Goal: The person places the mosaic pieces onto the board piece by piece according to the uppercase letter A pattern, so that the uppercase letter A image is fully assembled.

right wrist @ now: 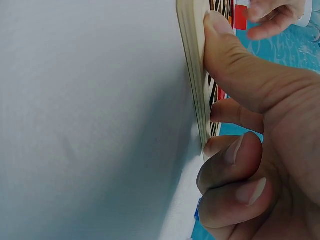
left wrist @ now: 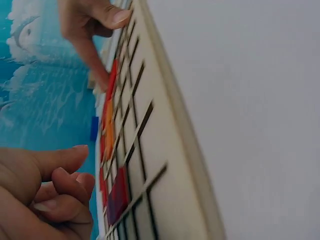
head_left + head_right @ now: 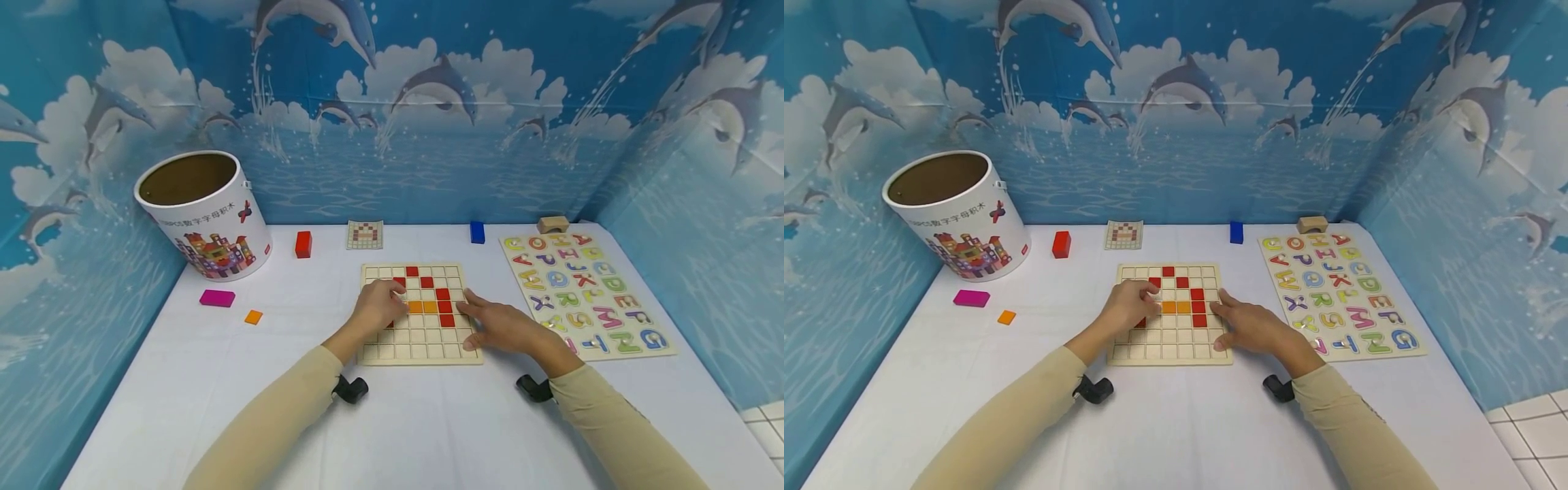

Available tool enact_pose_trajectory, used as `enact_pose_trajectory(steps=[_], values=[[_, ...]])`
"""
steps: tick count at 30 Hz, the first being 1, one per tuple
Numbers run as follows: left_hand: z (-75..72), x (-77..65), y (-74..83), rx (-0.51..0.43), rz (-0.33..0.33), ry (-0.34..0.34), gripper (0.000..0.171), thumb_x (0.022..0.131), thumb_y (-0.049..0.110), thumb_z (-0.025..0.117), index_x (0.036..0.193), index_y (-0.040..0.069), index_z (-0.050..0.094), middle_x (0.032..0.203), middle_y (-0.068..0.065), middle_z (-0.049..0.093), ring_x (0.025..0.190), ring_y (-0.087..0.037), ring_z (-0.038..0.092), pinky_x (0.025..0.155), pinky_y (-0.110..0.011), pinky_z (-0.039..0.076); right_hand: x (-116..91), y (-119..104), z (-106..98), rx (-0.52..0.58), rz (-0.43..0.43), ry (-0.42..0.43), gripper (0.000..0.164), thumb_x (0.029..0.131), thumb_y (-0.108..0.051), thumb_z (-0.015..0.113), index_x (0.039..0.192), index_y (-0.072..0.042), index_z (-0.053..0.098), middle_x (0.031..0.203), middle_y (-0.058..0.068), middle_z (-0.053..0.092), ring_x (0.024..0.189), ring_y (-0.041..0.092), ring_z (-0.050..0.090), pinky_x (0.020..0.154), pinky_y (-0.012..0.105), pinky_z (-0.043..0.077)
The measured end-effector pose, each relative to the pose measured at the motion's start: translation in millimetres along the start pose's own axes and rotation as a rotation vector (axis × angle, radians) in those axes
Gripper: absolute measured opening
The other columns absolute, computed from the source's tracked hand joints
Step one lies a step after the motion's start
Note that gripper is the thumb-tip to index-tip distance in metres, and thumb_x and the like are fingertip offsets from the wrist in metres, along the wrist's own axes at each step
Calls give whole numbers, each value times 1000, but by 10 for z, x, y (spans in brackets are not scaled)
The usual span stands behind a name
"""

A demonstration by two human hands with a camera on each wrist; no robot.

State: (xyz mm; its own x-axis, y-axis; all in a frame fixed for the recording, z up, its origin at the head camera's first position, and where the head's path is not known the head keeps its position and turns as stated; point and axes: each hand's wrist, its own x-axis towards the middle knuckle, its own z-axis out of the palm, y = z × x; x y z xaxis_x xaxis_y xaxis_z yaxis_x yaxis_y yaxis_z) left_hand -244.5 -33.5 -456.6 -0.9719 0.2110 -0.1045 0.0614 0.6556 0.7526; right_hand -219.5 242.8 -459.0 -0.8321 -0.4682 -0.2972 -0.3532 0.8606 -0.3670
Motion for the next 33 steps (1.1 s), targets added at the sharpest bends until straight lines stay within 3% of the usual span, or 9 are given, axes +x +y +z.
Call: enact_pose_trajectory(steps=[4,8,10,13,15,18,23,27,33], values=[[-394,-109,-221,-163,-67,6,37,92,16,74,127,7,69,96,-7,66,77,-21,60,72,-32,50,1,-1,3,9,4,-3,93,85,-53,75,158,-9,38,168,19,17,146,46,35,111,61,37],[-949,-275,-670,-302,-192,57,44,97,23,70,138,10,62,112,-10,65,93,-29,62,79,-35,53,7,-12,4,23,13,-6,94,84,-53,76,158,-10,37,168,19,16,147,46,33,112,61,36],[-1235,-398,-910,-353,-281,109,47,99,26,68,142,12,58,113,-9,63,96,-29,58,77,-34,50,5,-21,3,28,13,-7,93,85,-53,75,158,-9,37,168,19,16,147,46,32,112,61,35],[-1568,-587,-1228,-368,-389,194,52,99,30,68,146,14,53,113,-8,60,97,-26,55,73,-29,48,-3,-29,1,28,6,-6,92,86,-52,75,158,-8,37,168,19,16,147,46,31,112,62,35],[-1679,-700,-1375,-351,-436,233,53,99,30,68,147,13,52,112,-8,57,97,-25,52,70,-29,47,-13,-34,-6,26,8,-5,91,86,-51,75,158,-8,37,168,19,16,147,46,31,112,62,35],[-1734,-800,-1537,-278,-474,227,54,99,31,68,146,11,52,115,-10,56,102,-26,52,74,-29,47,-11,-29,-12,27,14,-6,91,86,-51,75,158,-10,38,168,19,17,148,46,31,112,63,34],[-1672,-841,-1685,-117,-444,186,53,96,32,72,140,8,56,113,-13,54,104,-28,50,79,-31,46,11,-3,6,45,17,-8,92,85,-54,75,158,-11,38,169,17,17,149,46,29,112,64,33],[-1618,-822,-1704,-17,-403,203,45,94,26,74,132,5,60,110,-14,56,102,-29,51,78,-32,46,11,8,14,50,16,-2,92,85,-53,76,157,-10,39,168,18,17,149,46,29,112,64,33],[-1575,-785,-1694,62,-363,223,36,92,16,74,124,1,64,106,-16,60,97,-29,53,77,-33,47,-16,2,2,43,11,4,92,85,-52,76,157,-9,38,168,19,17,149,46,29,113,63,33]])
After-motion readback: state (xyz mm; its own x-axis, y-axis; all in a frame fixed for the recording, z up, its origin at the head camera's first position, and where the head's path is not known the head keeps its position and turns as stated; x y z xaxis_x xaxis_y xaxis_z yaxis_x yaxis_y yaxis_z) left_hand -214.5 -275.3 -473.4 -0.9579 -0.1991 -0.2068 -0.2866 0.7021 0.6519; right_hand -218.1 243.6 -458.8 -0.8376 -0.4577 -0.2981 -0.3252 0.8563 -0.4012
